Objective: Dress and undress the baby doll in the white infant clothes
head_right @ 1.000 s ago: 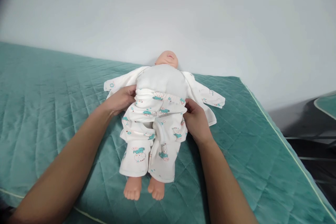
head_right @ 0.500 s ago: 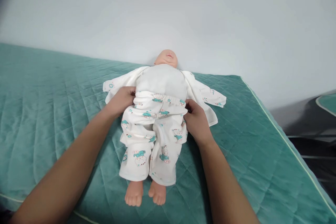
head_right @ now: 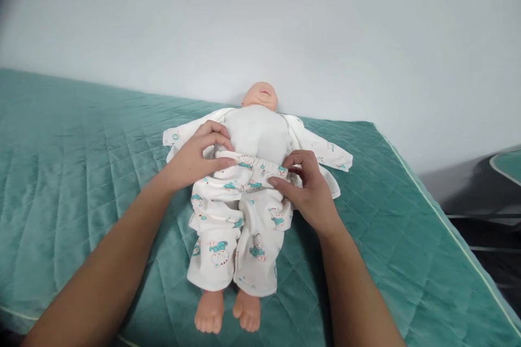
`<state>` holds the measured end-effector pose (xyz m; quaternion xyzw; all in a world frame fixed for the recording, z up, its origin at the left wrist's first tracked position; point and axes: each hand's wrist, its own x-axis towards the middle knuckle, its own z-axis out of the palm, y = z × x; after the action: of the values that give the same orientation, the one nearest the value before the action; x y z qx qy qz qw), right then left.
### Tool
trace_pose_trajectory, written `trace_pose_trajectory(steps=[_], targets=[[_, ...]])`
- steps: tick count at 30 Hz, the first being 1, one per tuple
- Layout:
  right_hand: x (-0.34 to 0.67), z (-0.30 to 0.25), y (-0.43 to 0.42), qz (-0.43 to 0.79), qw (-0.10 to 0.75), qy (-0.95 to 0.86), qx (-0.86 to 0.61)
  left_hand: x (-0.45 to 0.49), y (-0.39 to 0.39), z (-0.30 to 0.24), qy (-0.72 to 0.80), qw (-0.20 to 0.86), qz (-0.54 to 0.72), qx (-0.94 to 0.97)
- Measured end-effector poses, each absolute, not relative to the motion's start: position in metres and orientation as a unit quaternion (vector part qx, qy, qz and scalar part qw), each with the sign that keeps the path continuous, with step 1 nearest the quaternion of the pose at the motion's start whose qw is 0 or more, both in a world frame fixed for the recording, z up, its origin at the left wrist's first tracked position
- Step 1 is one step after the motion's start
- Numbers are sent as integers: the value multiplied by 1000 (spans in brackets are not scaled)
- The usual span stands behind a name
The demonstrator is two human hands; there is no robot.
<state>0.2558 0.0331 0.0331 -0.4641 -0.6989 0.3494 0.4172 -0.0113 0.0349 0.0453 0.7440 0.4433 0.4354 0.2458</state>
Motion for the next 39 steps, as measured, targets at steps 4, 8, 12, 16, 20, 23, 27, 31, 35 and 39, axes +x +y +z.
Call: trace_pose_trajectory(steps=[4,8,12,16,20,23,27,31,35,39], targets=[[257,30,36,291,410,-746,-436,-9,33,45,465,202,391,768],[254,29,36,236,422,-769,-417,-1,31,46,459,129,398,784],[251,30,40,231,424,-779,-399,6,38,46,449,179,433,761],[244,29,48,261,445,-726,-454,10,52,45,506,229,451,699],[238,30,67,245,438,-698,-511,12,70,46,538,268,457,656],[235,33,84,323,418,-674,-516,10,86,47,531,322,462,633],[236,31,99,480,425,-592,-488,7,98,42,500,429,477,582],[240,25,100,567,481,-502,-442,3,92,38,475,492,514,519],[247,23,100,598,493,-469,-422,-7,83,39,445,537,517,496],[256,25,100,615,502,-441,-419,-19,81,36,443,544,531,476]])
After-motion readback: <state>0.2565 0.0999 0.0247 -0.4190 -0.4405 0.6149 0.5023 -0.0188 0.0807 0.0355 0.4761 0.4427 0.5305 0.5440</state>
